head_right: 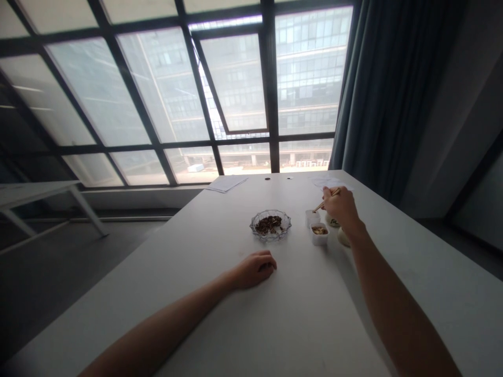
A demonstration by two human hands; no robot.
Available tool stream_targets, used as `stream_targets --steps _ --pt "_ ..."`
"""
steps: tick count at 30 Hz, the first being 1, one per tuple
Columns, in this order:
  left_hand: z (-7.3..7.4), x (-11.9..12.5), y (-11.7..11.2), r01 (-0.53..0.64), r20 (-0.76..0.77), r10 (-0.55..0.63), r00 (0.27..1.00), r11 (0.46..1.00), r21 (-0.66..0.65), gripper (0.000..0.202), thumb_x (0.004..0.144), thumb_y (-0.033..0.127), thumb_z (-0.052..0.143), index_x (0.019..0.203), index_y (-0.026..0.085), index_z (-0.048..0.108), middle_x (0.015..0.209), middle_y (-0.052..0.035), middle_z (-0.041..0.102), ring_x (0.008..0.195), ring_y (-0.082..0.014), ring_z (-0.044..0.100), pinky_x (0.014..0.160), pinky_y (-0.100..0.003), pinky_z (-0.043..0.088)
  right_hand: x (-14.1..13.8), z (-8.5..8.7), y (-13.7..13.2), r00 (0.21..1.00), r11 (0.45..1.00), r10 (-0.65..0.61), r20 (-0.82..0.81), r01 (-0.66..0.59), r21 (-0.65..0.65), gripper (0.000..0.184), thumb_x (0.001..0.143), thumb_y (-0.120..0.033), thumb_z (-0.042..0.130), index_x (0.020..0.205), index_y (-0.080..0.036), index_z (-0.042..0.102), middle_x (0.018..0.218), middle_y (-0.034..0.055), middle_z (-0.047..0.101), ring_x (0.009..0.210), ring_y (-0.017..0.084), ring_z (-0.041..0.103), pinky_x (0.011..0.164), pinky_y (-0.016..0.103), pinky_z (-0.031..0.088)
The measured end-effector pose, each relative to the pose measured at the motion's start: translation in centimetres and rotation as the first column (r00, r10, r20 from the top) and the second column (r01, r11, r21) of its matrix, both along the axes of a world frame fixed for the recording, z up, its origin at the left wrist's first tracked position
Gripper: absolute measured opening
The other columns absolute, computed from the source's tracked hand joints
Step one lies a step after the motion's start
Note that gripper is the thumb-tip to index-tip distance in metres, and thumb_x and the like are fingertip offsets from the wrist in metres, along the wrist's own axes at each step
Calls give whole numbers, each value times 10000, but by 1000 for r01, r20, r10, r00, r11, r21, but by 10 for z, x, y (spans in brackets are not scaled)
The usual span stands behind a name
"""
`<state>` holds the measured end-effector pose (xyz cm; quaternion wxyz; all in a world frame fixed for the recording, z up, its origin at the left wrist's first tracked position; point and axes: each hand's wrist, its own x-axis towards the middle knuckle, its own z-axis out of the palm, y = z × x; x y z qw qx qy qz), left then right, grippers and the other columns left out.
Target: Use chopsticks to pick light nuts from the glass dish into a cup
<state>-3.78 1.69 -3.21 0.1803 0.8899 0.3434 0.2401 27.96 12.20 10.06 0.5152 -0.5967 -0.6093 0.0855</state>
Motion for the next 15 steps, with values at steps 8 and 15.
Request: stream_targets --steps 8,15 --pt "2 0 -1 -4 9 4 1000 1000 -10 174 911 163 584 1011 191 724 968 -53 663 867 -167 613 810 -231 483 0 -2 4 1000 1000 11 14 -11 -14 340 933 -398 616 694 -172 700 595 127 719 637 304 742 693 397 590" --pt "3 1 -2 -8 0 8 1000 1000 -15 174 913 166 586 1015 185 725 973 -58 664 867 -167 612 812 -229 485 -6 4 -6 999 999 32 -2 -32 -15 316 935 -378 642 696 -180 705 606 106 727 593 279 745 616 352 595"
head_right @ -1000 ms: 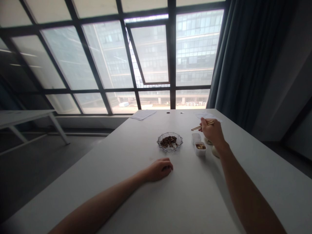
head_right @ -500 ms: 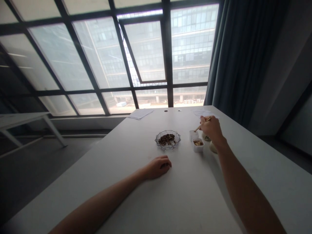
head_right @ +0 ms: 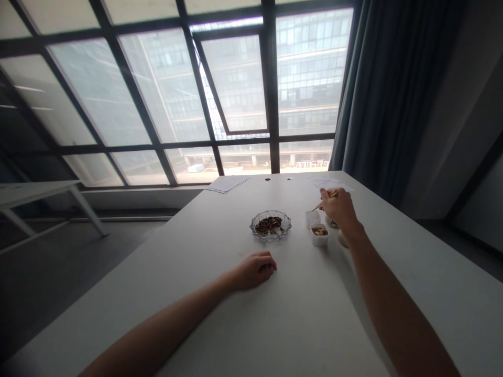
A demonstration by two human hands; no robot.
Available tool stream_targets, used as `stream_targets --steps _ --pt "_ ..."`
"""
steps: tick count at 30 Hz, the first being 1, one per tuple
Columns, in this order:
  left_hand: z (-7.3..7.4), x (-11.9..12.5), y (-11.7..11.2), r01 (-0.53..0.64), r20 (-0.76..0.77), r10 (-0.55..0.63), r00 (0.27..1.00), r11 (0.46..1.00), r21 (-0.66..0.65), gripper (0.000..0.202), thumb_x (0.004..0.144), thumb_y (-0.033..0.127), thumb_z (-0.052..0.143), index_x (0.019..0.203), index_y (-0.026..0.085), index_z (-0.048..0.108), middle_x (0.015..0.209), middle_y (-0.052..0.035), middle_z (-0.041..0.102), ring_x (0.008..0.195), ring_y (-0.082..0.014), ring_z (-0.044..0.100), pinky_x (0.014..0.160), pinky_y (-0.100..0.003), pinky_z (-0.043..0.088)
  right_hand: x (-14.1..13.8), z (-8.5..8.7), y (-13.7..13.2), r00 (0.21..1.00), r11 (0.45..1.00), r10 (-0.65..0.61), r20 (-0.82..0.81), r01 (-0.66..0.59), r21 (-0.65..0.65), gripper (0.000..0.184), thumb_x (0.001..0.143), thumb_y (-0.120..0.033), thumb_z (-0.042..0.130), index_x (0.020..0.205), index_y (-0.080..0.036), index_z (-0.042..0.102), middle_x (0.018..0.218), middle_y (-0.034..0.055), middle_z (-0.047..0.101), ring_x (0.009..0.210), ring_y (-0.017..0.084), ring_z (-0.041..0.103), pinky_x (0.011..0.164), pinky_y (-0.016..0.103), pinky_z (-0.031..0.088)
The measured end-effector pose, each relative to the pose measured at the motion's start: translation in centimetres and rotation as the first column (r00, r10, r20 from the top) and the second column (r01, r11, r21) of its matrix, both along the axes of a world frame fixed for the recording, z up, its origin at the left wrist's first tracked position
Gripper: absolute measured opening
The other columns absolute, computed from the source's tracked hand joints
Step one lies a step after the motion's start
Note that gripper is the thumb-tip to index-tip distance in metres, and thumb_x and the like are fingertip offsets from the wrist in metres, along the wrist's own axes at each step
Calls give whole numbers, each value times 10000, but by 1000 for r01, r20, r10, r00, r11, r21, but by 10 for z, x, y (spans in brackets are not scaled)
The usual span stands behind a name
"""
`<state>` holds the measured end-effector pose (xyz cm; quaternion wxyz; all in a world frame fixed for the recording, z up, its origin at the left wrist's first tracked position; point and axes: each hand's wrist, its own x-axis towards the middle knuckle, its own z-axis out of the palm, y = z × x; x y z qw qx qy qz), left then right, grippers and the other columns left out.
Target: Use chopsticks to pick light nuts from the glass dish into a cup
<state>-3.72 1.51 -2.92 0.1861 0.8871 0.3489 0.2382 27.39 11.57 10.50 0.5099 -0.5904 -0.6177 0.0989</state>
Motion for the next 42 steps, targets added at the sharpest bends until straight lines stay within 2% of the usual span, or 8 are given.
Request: stream_targets --steps 3,6,10,15,23,29,36,42 --pt "0 0 0 2 1 -2 1000 1000 0 176 915 166 583 1017 184 725 982 -61 668 876 -169 616 818 -232 488 -4 0 -2 999 999 40 -33 -39 35 353 931 -441 651 707 -176 714 596 100 723 570 271 742 575 336 602" --pt "1 0 0 9 2 -9 1000 1000 5 174 914 159 583 1016 183 723 981 -59 668 880 -170 616 818 -230 488 -11 -1 -3 979 985 164 -118 -155 81 457 902 -570 664 705 -160 708 646 107 738 559 256 743 534 316 612" --pt "1 0 0 5 -1 -5 1000 1000 9 175 914 154 584 1019 188 720 986 -54 667 881 -167 616 822 -228 488 -28 -7 -5 884 913 406 -231 -402 65 568 830 -702 686 750 -141 718 732 120 757 598 248 758 532 300 632" --pt "0 -1 0 2 -3 -2 1000 1000 6 185 902 144 584 1019 187 720 985 -54 667 873 -163 613 819 -227 487 -55 -24 -9 813 835 520 -262 -549 -45 575 799 -716 710 729 -145 708 719 121 758 594 253 759 531 303 632" --pt "5 0 -2 7 2 -7 1000 1000 3 183 899 143 584 1012 183 722 969 -51 663 842 -155 605 797 -220 486 -73 -50 -5 818 811 557 -140 -573 -120 517 869 -646 655 650 -178 657 606 86 727 562 234 743 519 273 593" --pt "8 -2 -3 13 -9 -13 1000 1000 -6 185 904 148 584 1021 185 723 979 -57 668 857 -163 613 805 -229 491 -76 -56 -2 860 857 505 -74 -509 -73 507 921 -602 590 635 -190 661 617 93 734 557 238 738 515 284 582" --pt "3 -1 -1 6 3 -6 1000 1000 10 191 901 147 584 1022 191 726 985 -60 672 873 -168 619 828 -235 495 -77 -51 -2 876 876 471 -105 -478 -66 501 911 -594 609 619 -190 662 623 102 739 551 247 739 517 298 598" --pt "4 -2 -1 10 -5 -10 1000 1000 16 189 898 137 587 1019 188 723 982 -55 672 860 -161 615 809 -226 492 -62 -27 -7 873 891 442 -208 -454 -9 517 868 -640 666 683 -158 700 688 120 755 595 255 762 516 284 616"
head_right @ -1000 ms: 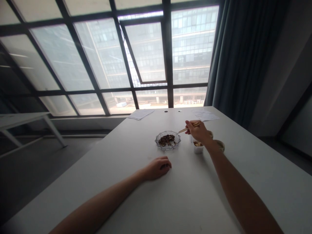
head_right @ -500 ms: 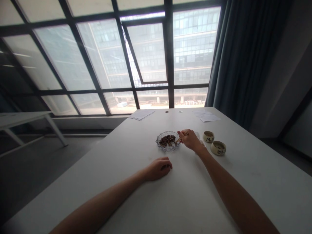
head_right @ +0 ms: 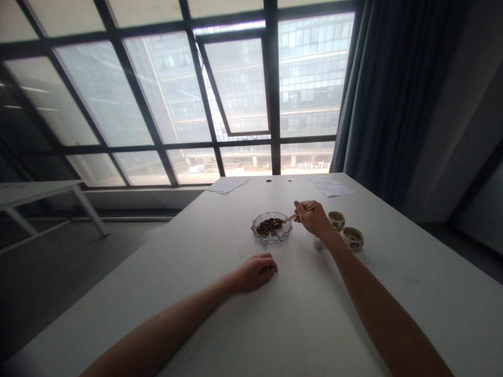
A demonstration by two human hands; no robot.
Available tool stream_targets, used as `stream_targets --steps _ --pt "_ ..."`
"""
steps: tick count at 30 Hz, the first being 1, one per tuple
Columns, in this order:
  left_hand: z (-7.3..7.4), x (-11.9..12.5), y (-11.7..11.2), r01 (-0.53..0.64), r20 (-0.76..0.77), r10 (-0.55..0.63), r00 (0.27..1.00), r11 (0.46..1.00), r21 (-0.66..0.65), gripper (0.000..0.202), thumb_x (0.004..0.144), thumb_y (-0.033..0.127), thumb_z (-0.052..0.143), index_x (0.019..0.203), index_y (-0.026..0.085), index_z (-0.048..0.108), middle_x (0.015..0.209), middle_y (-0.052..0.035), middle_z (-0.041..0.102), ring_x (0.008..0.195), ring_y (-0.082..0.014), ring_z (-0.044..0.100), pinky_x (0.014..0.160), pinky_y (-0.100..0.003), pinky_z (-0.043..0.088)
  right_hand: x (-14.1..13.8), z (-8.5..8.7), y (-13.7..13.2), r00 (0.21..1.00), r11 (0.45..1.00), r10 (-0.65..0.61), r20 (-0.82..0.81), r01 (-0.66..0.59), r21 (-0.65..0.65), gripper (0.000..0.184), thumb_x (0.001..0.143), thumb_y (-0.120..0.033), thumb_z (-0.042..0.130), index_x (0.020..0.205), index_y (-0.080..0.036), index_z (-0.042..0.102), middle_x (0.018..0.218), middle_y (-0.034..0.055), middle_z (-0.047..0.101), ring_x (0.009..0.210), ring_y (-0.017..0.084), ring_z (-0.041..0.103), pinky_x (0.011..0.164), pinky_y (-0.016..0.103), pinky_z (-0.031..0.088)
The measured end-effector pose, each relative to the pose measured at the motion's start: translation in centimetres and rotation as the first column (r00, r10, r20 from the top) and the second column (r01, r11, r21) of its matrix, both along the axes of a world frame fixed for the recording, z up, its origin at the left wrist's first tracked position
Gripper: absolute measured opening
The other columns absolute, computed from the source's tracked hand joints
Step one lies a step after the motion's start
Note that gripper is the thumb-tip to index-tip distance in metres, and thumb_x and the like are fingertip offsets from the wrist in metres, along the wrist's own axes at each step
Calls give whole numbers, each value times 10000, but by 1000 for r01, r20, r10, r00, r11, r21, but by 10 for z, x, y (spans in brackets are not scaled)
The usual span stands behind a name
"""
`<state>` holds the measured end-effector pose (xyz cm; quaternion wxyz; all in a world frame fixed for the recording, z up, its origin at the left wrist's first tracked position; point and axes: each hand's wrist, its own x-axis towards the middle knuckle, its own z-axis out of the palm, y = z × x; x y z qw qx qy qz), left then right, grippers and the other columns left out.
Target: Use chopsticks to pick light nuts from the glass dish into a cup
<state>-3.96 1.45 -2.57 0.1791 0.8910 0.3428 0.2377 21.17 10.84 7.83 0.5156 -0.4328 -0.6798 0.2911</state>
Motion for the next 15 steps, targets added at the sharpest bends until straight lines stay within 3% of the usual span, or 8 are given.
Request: stream_targets --steps 6,11,15 --pt "0 0 0 -8 -15 8 1000 1000 -13 193 907 145 577 1021 188 727 988 -61 674 878 -169 620 829 -239 498 34 25 0 982 988 -152 -113 155 23 498 845 -622 714 695 -147 715 660 115 744 557 249 752 500 288 628" --pt "2 4 0 -16 -12 16 1000 1000 -22 175 906 162 591 1007 191 732 979 -60 675 870 -171 620 825 -236 499 64 27 13 938 939 -342 -54 343 16 416 889 -506 686 630 -180 692 596 121 727 516 276 736 455 322 607" --pt "2 4 1 -15 -8 15 1000 1000 -21 177 911 167 591 1019 192 729 989 -61 672 877 -170 620 824 -232 495 73 27 16 905 905 -426 25 426 -6 370 903 -419 673 613 -189 682 582 139 722 521 297 738 452 335 595"
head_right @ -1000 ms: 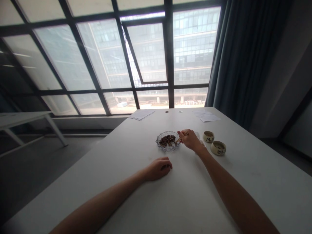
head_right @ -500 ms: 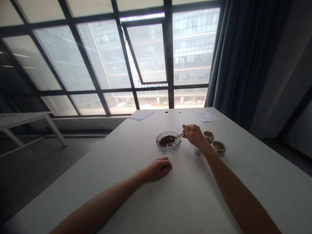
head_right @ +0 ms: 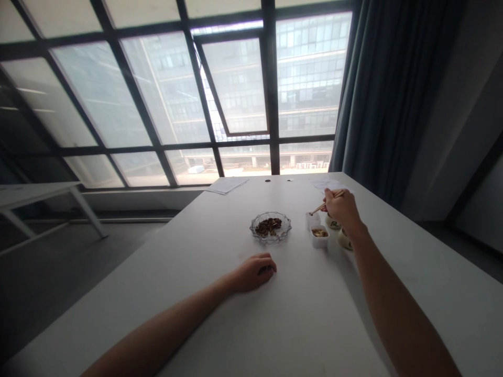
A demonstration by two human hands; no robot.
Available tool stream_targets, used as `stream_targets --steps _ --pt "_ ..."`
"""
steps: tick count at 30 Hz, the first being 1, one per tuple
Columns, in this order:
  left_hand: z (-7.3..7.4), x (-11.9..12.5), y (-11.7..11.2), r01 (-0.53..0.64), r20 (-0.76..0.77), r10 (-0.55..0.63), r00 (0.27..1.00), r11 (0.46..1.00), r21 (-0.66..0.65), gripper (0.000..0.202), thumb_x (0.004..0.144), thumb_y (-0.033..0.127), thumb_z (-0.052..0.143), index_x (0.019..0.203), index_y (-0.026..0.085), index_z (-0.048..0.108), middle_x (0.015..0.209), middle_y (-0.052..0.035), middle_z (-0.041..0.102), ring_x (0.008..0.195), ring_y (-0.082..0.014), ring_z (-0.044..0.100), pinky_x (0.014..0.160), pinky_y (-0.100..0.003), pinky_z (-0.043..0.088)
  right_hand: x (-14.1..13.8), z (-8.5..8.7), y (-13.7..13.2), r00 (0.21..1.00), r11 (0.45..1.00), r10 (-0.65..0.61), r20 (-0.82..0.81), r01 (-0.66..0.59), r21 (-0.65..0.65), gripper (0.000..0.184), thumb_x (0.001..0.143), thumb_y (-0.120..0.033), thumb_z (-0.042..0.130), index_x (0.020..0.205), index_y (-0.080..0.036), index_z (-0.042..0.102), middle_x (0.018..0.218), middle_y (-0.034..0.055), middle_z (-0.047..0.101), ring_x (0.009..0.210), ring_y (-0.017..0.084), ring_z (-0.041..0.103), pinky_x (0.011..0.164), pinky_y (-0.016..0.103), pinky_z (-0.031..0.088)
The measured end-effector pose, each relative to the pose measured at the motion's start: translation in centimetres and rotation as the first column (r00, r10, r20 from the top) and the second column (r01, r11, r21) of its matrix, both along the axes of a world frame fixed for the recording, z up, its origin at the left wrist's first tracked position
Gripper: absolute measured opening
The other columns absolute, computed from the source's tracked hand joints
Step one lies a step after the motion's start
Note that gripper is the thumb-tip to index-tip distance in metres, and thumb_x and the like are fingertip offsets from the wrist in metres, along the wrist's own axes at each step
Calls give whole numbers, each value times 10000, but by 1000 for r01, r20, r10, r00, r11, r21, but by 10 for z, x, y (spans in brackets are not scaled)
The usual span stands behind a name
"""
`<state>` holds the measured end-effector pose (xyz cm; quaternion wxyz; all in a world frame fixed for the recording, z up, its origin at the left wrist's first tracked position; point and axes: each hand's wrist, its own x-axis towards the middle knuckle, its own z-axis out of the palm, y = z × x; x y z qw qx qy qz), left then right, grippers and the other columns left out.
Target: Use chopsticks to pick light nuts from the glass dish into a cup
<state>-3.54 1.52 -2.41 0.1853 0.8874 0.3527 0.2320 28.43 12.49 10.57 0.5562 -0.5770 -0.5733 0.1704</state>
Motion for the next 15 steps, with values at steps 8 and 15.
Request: stream_targets --steps 8,15 --pt "0 -1 -1 10 1 -10 1000 1000 10 172 911 158 584 1009 184 723 983 -59 668 866 -164 615 808 -222 487 -3 -6 1 999 999 26 23 -26 27 363 891 -461 695 660 -181 692 633 140 742 550 298 746 505 356 612" --pt "0 -4 -2 10 -8 -10 1000 1000 16 176 907 149 584 1013 186 720 989 -58 672 874 -166 620 817 -226 494 -15 -4 -4 992 991 118 -50 -115 69 433 863 -552 734 692 -155 709 650 125 743 537 271 744 475 316 620"
